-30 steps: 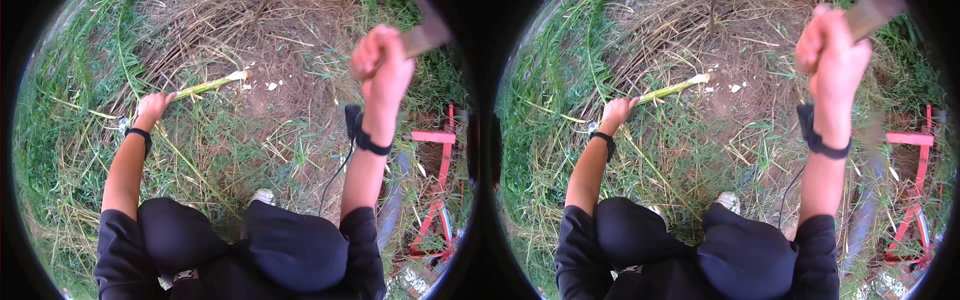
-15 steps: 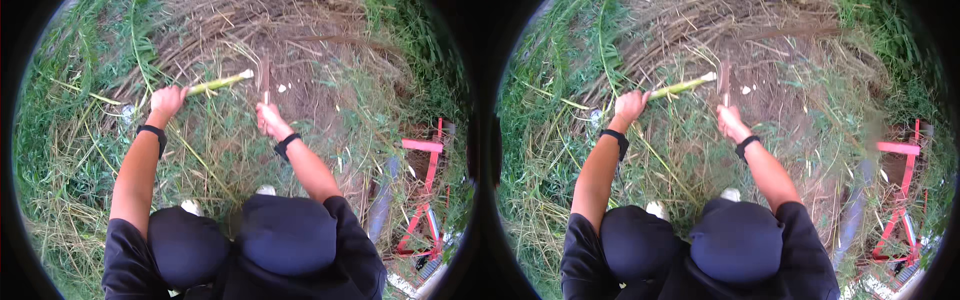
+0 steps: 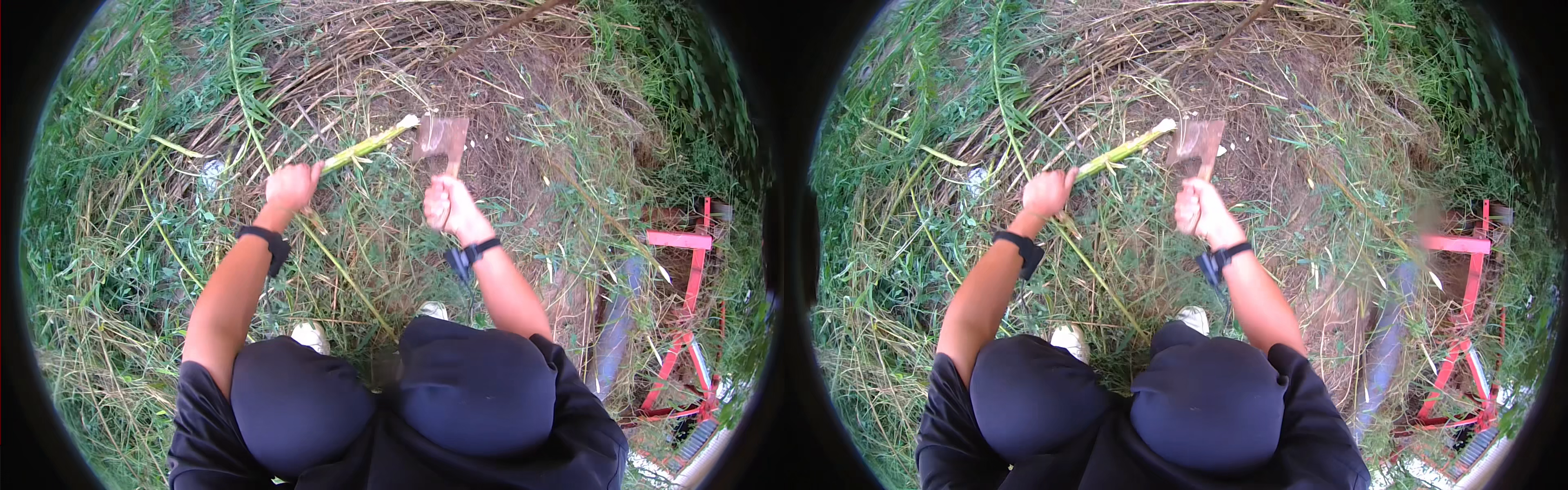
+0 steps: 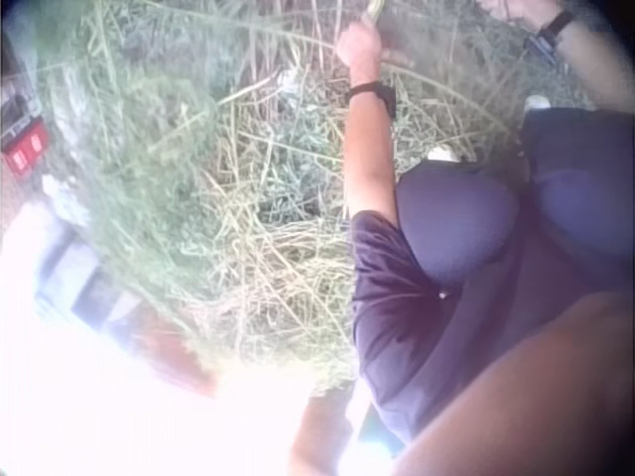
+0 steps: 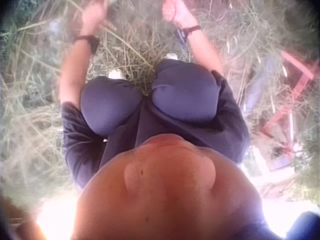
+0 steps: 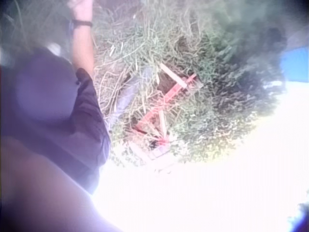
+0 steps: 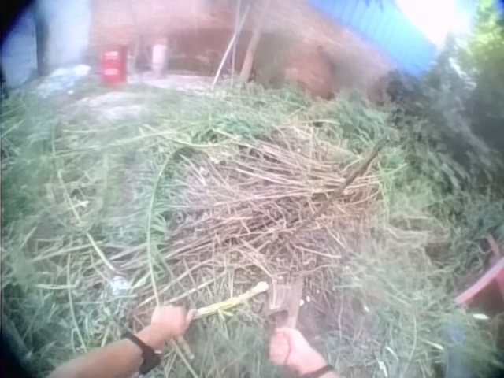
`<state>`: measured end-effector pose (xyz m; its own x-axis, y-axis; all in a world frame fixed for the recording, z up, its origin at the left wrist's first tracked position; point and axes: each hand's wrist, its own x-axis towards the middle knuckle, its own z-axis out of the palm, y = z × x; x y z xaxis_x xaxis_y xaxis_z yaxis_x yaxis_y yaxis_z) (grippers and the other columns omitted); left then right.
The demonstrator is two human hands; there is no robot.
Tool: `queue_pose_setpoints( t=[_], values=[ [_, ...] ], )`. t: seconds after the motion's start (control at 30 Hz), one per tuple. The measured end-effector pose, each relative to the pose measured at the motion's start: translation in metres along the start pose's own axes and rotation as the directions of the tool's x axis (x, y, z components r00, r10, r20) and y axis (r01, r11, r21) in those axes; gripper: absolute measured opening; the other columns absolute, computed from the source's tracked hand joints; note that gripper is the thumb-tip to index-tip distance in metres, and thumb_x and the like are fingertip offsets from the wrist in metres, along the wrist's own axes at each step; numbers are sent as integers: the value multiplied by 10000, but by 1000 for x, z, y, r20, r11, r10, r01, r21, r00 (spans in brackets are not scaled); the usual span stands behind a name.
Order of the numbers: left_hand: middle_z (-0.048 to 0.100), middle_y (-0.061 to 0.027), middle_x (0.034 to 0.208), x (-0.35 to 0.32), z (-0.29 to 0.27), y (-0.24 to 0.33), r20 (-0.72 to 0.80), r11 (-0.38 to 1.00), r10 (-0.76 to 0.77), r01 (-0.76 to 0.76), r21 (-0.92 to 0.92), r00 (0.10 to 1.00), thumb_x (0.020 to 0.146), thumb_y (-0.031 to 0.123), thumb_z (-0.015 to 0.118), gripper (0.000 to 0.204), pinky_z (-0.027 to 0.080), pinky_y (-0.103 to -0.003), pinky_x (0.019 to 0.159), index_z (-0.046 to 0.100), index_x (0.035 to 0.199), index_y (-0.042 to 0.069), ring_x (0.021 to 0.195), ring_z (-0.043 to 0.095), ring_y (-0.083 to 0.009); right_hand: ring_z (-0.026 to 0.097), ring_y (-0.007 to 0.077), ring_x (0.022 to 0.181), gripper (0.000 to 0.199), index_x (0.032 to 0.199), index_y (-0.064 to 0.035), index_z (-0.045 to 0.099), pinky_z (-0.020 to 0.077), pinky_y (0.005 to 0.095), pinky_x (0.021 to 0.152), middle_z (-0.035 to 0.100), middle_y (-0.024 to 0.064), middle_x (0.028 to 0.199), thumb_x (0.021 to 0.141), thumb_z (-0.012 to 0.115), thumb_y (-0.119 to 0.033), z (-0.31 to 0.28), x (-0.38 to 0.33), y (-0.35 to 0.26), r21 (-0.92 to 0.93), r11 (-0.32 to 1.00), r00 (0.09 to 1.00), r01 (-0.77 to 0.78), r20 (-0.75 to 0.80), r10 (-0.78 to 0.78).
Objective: The person chops green plant stalks using a cleaver while sitting on the ground, handling the stalks by hand and cutting them into segments.
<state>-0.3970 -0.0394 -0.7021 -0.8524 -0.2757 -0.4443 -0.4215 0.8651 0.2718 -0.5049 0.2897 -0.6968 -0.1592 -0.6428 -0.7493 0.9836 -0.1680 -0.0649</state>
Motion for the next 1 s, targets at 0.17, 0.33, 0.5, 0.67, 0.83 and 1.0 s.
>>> queue_pose_setpoints(
  t=[0.17, 0.33, 0.5, 0.67, 0.83, 1.0],
  values=[
    [712, -224, 857, -9, 15, -3, -56, 999, -15, 13, -49, 998, 1015, 542, 329, 665, 563, -482, 786, 732, 889, 29, 846, 702, -390, 347, 100, 392, 227, 729, -130, 410, 317, 277, 344, 377, -46, 544, 906, 548, -99, 14, -41, 59, -343, 846, 797, 407, -319, -513],
    [712, -221, 849, 3, 29, -15, -123, 999, 35, -35, 2, 992, 1011, 559, 326, 684, 553, -492, 788, 725, 882, 19, 851, 698, -392, 373, 71, 408, 206, 736, -104, 461, 295, 244, 350, 408, -43, 559, 940, 481, -130, 97, -127, -38, -666, 164, 152, 728, -77, -985],
    [711, -230, 874, -7, 10, -12, -77, 999, -36, 36, -4, 996, 1009, 563, 327, 686, 548, -495, 803, 724, 884, 18, 864, 696, -394, 364, 99, 430, 269, 667, -102, 400, 325, 278, 398, 414, -5, 558, 917, 481, -44, 171, -165, -80, -344, -178, -27, 922, 400, -916],
    [704, -246, 967, -11, -7, 5, -59, 1000, -7, 6, -21, 998, 1015, 542, 294, 691, 529, -491, 874, 733, 925, 16, 932, 673, -427, 454, 118, 422, 310, 706, -117, 454, 355, 274, 379, 439, -23, 538, 977, 519, -255, 34, 1, -7, -518, 625, 665, 583, -138, -734],
    [696, -250, 1013, -25, -33, -28, -3, 985, -171, 171, -38, 985, 1030, 494, 256, 648, 539, -486, 865, 690, 1063, 14, 990, 680, -376, 403, 127, 378, 215, 698, -124, 460, 345, 298, 334, 423, -28, 515, 883, 567, -147, 1, 36, -7, -518, 833, 892, 197, -259, -372],
    [698, -250, 874, -40, -34, -70, -109, 963, -256, 243, -116, 961, 966, 656, 319, 753, 532, -508, 835, 714, 886, 20, 866, 690, -407, 406, 116, 426, 231, 725, -116, 450, 351, 276, 394, 429, -22, 568, 903, 592, -156, 5, 7, 49, -501, 805, 840, 316, -246, -483]
  ],
)
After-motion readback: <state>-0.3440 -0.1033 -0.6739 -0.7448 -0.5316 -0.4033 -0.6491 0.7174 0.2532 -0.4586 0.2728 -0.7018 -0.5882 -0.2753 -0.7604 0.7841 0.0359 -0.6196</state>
